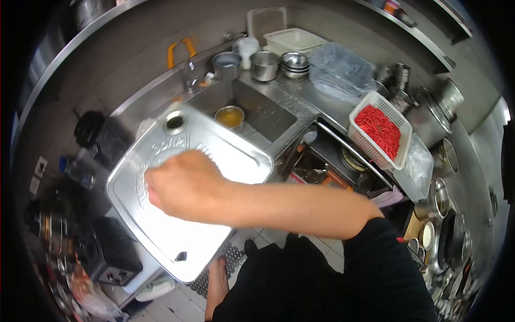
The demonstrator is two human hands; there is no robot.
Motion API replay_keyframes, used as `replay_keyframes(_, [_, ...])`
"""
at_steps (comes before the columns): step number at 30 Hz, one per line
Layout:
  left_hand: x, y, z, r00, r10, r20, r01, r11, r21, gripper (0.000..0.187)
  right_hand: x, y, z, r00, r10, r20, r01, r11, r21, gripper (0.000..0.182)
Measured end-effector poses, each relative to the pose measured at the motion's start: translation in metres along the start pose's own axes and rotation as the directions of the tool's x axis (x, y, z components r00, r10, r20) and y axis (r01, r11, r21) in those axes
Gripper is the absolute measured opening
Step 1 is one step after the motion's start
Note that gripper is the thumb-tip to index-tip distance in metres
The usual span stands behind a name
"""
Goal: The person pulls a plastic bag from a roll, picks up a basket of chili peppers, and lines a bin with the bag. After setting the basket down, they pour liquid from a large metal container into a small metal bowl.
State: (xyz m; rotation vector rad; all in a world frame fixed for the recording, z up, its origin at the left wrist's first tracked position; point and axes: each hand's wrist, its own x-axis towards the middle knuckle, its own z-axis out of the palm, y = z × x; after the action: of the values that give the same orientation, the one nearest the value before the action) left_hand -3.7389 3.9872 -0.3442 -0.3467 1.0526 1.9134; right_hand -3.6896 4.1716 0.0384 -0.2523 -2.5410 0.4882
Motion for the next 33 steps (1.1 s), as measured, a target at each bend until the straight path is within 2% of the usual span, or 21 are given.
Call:
replay_keyframes(2, [-0.004,-0.001,0.000,0.999,-0.018,0.027,0.017,0.999,0.032,0.040,-0.014,-0.007,-0.007,0.999,0.036,-0.014,-0.036,0.999,0.015,0.019])
replay_keyframes(4, [-0.007,-0.001,0.000,0.998,-0.044,0.055,0.040,0.997,0.063,0.041,-0.025,-0.012,-0.014,0.992,0.082,0.094,-0.082,0.997,-0.001,0.019])
replay_keyframes(6, [-0.007,-0.006,-0.001,0.994,-0.074,0.078,0.066,0.992,0.106,0.043,-0.045,-0.012,-0.026,0.992,0.117,0.048,-0.118,0.993,0.006,0.020])
replay_keyframes(8, [-0.008,-0.013,-0.002,0.989,-0.117,0.096,0.102,0.984,0.149,0.044,-0.067,-0.014,-0.044,0.978,0.150,0.142,-0.151,0.989,-0.006,0.020])
replay_keyframes(11, [-0.010,-0.032,-0.001,0.968,-0.211,0.135,0.174,0.955,0.240,0.046,-0.114,-0.013,-0.061,0.979,0.203,0.034,-0.203,0.979,0.008,0.019])
replay_keyframes(15, [-0.012,-0.073,-0.002,0.902,-0.391,0.182,0.302,0.874,0.381,0.049,-0.180,-0.016,-0.084,0.930,0.358,-0.084,-0.358,0.933,0.010,0.019])
replay_keyframes(17, [-0.010,-0.098,-0.004,0.853,-0.485,0.192,0.364,0.817,0.447,0.050,-0.212,-0.013,-0.095,0.836,0.545,-0.061,-0.546,0.837,-0.015,0.021])
replay_keyframes(19, [-0.009,-0.129,-0.012,0.799,-0.572,0.187,0.420,0.753,0.506,0.052,-0.248,-0.013,-0.100,0.777,0.622,-0.097,-0.625,0.780,-0.010,0.023])
replay_keyframes(21, [-0.004,-0.161,-0.018,0.742,-0.649,0.169,0.464,0.680,0.568,0.053,-0.279,-0.009,-0.104,0.659,0.746,-0.095,-0.747,0.664,0.032,0.024])
replay_keyframes(22, [-0.002,-0.178,-0.021,0.717,-0.680,0.155,0.484,0.645,0.591,0.054,-0.297,-0.005,-0.103,0.640,0.762,-0.098,-0.763,0.645,0.029,0.024])
replay_keyframes(28, [0.034,-0.281,-0.060,0.617,-0.783,0.083,0.534,0.494,0.686,0.058,-0.425,0.064,-0.060,0.345,0.937,-0.060,-0.920,0.350,0.177,0.024])
replay_keyframes(29, [0.047,-0.298,-0.073,0.611,-0.789,0.071,0.532,0.475,0.701,0.059,-0.448,0.074,-0.049,0.343,0.939,-0.033,-0.921,0.343,0.185,0.024])
replay_keyframes(31, [0.080,-0.333,-0.103,0.633,-0.773,0.053,0.458,0.428,0.779,0.060,-0.492,0.096,-0.026,0.144,0.988,0.051,-0.962,0.128,0.243,0.024])
replay_keyframes(32, [0.107,-0.354,-0.128,0.706,-0.704,0.073,0.231,0.327,0.916,0.064,-0.512,0.106,-0.015,0.139,0.987,0.083,-0.963,0.115,0.243,0.024])
replay_keyframes(33, [0.113,-0.365,-0.124,0.748,-0.663,-0.034,0.197,0.173,0.965,0.066,-0.531,0.117,-0.003,0.020,0.988,0.155,-0.955,-0.027,0.295,0.026])
